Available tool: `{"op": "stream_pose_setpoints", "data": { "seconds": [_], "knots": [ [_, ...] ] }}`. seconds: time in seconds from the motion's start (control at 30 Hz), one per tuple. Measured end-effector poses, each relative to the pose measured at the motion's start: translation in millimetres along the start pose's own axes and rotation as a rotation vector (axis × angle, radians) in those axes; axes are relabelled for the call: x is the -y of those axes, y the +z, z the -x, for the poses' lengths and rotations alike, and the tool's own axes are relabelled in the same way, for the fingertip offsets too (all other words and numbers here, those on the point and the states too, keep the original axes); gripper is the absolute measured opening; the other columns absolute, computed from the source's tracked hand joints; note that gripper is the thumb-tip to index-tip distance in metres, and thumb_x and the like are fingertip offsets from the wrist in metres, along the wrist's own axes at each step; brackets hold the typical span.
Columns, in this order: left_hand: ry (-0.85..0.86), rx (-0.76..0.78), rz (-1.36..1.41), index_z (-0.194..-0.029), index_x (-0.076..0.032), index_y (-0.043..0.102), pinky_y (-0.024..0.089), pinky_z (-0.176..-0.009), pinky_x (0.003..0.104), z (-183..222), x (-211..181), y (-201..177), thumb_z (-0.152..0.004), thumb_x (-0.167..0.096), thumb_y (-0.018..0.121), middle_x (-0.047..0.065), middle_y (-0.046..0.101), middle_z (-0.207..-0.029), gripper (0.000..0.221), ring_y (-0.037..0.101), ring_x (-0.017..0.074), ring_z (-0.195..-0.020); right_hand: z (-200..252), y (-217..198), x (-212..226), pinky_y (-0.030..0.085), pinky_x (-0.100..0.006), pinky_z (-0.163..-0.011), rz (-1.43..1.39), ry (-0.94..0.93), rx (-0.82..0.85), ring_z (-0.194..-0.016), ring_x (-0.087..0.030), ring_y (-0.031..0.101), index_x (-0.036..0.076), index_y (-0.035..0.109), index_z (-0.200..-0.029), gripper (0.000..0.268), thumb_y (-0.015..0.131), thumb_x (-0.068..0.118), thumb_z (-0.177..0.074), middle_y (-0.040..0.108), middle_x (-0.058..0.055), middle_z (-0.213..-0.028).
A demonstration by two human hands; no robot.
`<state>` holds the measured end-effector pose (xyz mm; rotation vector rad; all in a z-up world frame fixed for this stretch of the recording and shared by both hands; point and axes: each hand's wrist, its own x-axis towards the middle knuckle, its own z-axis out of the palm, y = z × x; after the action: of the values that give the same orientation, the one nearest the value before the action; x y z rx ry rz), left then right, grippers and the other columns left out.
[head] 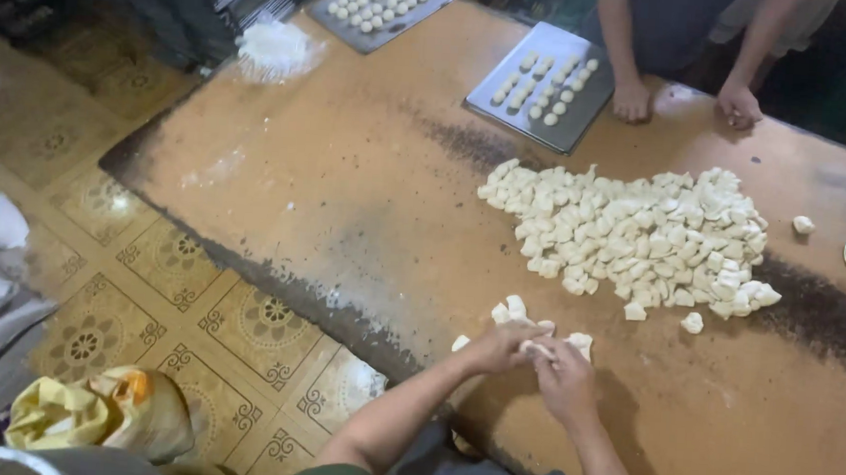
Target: Cutting dough strips into small pieces and rolling them into balls on a floured workbench
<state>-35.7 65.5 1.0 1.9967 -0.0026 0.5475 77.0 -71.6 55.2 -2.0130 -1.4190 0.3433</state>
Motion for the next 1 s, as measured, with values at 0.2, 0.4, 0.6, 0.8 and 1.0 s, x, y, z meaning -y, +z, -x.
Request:
{"op": "stream_pose_setpoints", "data": {
  "seconds": [0.2, 0.4, 0.6, 0.8, 1.0],
  "knots": [
    [-0.337, 0.08, -0.284, -0.084, -0.003, 0.059, 0.046, -0.058, 0.046, -4.5, -63.9, 13.2, -0.096, -0.019, 0.051, 0.021, 0.066, -0.074, 0.022, 0.061, 0.0353, -0.061, -11.9, -7.7, -8.9, 0.043, -0.049, -0.069, 0.022, 0.35, -0.081, -0.072, -0.037, 0.061, 0.007, 0.055, -0.082, 0.038, 0.051, 0.041, -0.098, 0.066, -0.019, -0.075],
    [-0.671, 0.203, 0.137, -0.115, -0.013, 0.069, 0.051, -0.044, 0.018, -15.1, -155.4, -53.4, -0.111, -0.019, 0.056, 0.008, 0.07, -0.082, 0.016, 0.055, 0.007, -0.048, -22.5, -23.4, 7.9, 0.046, -0.06, -0.099, 0.203, 0.453, 0.226, -0.128, -0.043, 0.055, 0.022, 0.042, -0.15, 0.103, 0.057, 0.083, -0.068, 0.05, -0.018, -0.145],
    [-0.453, 0.216, 0.02, -0.164, -0.023, 0.003, 0.034, -0.12, 0.042, -22.9, -104.7, -44.7, -0.073, 0.023, 0.055, 0.014, 0.005, -0.172, 0.115, 0.012, 0.0356, -0.156, -5.6, -14.7, 17.0, 0.049, -0.04, -0.072, -0.025, 0.029, 0.149, -0.084, -0.025, 0.066, 0.012, 0.066, -0.094, 0.021, 0.061, 0.032, -0.093, 0.071, -0.008, -0.092],
    [-0.838, 0.076, 0.207, -0.08, -0.006, 0.058, 0.062, -0.077, 0.027, -28.6, -128.6, -30.2, -0.103, 0.003, 0.056, 0.016, 0.069, -0.097, 0.025, 0.067, 0.0213, -0.085, -14.2, -3.3, -0.8, 0.034, -0.04, -0.054, -0.017, 0.24, -0.182, -0.054, -0.021, 0.044, 0.011, 0.046, -0.08, 0.034, 0.056, 0.041, -0.095, 0.047, -0.004, -0.059],
    [0.026, 0.059, -0.134, -0.105, -0.02, 0.072, 0.064, -0.085, 0.031, -17.8, -85.8, -28.6, -0.099, -0.004, 0.066, 0.001, 0.076, -0.098, 0.018, 0.073, 0.0162, -0.092, -25.5, -23.9, -24.2, 0.051, -0.05, -0.077, 0.271, 0.668, 0.172, -0.097, -0.04, 0.069, 0.01, 0.058, -0.104, 0.057, 0.071, 0.061, -0.081, 0.073, -0.017, -0.105]
  ]
}}
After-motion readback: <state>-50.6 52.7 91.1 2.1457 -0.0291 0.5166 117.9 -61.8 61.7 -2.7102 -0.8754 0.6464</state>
